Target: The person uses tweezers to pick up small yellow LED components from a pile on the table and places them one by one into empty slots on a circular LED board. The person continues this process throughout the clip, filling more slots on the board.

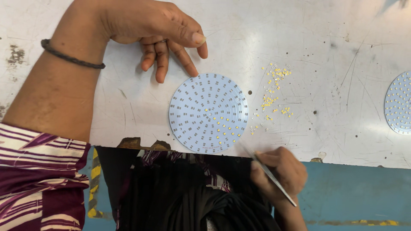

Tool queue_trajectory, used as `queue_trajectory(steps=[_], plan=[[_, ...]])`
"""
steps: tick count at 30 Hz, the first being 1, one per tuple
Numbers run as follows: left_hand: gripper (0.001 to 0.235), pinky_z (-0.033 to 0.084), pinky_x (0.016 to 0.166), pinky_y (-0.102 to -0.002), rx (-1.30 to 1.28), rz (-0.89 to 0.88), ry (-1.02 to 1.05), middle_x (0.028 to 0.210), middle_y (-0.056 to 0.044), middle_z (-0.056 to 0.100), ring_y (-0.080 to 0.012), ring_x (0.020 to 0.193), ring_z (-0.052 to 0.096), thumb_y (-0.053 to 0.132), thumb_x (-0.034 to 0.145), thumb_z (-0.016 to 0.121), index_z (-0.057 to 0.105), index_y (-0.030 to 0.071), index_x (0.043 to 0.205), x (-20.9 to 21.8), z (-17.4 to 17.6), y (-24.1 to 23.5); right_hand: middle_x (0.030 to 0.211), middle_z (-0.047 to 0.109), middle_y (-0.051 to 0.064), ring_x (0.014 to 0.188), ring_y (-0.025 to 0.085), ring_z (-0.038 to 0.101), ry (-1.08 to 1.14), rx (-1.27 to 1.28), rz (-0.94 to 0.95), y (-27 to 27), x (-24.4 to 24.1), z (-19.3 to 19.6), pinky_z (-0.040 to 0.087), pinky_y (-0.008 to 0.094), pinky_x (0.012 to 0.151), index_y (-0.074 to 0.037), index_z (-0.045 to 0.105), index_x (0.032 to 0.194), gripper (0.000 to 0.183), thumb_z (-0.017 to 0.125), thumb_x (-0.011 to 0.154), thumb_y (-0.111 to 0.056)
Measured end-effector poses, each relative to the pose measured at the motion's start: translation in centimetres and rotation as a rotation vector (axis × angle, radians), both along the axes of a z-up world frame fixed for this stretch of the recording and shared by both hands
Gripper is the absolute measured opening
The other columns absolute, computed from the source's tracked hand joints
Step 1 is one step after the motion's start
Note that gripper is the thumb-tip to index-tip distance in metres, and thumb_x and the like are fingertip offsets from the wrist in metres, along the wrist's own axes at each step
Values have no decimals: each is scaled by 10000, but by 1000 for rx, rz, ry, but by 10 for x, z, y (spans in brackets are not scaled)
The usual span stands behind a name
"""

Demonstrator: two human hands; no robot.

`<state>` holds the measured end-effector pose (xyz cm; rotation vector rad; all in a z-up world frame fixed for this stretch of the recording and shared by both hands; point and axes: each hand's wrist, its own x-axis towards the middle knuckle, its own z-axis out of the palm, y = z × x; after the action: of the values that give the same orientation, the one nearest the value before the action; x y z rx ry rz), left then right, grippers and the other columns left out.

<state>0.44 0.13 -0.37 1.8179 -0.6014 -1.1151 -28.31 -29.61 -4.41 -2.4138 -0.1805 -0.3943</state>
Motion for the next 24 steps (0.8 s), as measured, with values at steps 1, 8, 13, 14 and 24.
queue_trajectory(steps=[1,8,13,14,24], plan=[[778,574,315,-307,-10,-15,23,1046,-322,760,-301,514,812,595,828,639,652,-55,1256,1,0,0,724,650,85,574,146,601,5,4,-44,-4,-1,0,445,265,541,0,681,848,205,793,784,-160],[764,568,313,-298,7,-30,65,1076,-301,740,-301,526,809,595,831,619,642,-35,1262,2,0,-1,745,661,93,579,142,596,-29,29,-77,-17,0,-5,435,260,543,10,664,843,192,784,821,-139],[711,556,293,-300,54,-29,-11,1060,-303,776,-297,522,795,549,844,588,644,-18,1270,1,2,-4,694,650,81,551,152,572,-57,-1,-63,-12,3,-7,417,269,527,6,669,804,195,799,792,-138],[701,551,292,-299,68,-23,-19,1057,-305,790,-298,510,806,539,837,583,646,-15,1262,1,3,-4,702,655,83,556,149,579,-61,1,-67,-11,4,-7,422,266,529,6,662,801,193,796,798,-133],[684,546,301,-286,39,-40,48,1085,-268,751,-275,502,799,552,838,605,665,7,1247,1,5,-4,742,686,96,573,134,605,-65,2,-83,-11,5,-8,441,251,525,5,618,764,188,772,795,-99]])
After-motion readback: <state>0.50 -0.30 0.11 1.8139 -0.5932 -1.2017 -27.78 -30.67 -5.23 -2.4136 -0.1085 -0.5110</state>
